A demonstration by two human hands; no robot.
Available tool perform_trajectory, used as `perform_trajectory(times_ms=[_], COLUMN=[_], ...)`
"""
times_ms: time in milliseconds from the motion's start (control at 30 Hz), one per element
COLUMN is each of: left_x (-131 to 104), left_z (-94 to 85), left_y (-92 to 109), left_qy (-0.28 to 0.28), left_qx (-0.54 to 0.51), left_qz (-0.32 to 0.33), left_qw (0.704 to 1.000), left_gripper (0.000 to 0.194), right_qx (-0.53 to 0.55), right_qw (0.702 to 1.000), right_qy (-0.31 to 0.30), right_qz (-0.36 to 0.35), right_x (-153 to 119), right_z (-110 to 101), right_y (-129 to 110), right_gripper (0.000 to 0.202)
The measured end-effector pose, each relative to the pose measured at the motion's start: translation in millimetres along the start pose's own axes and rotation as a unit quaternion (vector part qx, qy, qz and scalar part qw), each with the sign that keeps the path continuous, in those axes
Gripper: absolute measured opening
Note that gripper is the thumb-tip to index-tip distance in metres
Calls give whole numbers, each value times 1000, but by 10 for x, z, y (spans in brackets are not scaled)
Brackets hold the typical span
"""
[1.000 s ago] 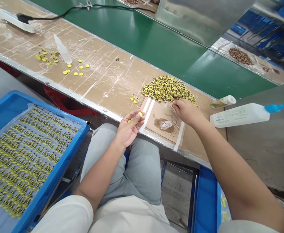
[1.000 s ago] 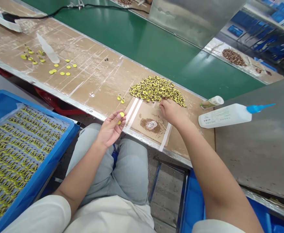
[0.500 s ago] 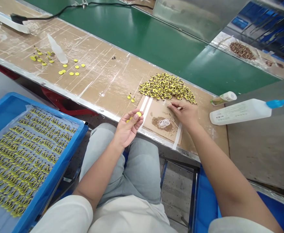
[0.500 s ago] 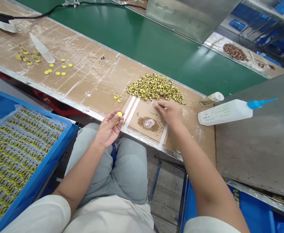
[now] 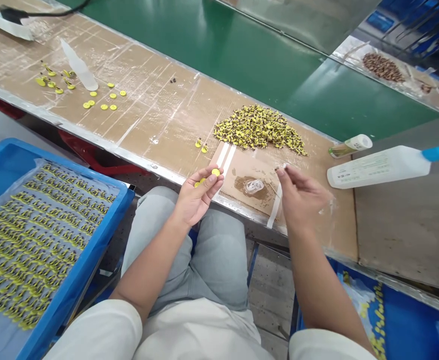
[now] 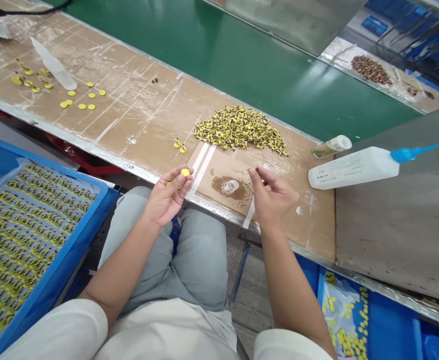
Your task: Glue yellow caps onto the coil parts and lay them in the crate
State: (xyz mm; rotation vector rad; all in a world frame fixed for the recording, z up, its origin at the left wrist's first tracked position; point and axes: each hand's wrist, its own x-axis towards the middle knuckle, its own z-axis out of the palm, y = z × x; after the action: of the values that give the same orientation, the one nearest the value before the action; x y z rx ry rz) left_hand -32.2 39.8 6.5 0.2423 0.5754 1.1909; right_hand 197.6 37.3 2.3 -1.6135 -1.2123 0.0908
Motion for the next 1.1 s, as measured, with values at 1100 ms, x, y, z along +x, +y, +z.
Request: perform_trajectory(times_ms=[1100], left_x=[16], left_z=[6], left_y=[-52], left_qy=[10], left_qx=[10], left_qz=[-18], left_qw=[1000], left_gripper=[20], right_qx=[-156], right_qw=[981], right_qy=[35], right_qz=[-114], right_x=[-472], right_z=[86], right_y=[-23], right_gripper=[21])
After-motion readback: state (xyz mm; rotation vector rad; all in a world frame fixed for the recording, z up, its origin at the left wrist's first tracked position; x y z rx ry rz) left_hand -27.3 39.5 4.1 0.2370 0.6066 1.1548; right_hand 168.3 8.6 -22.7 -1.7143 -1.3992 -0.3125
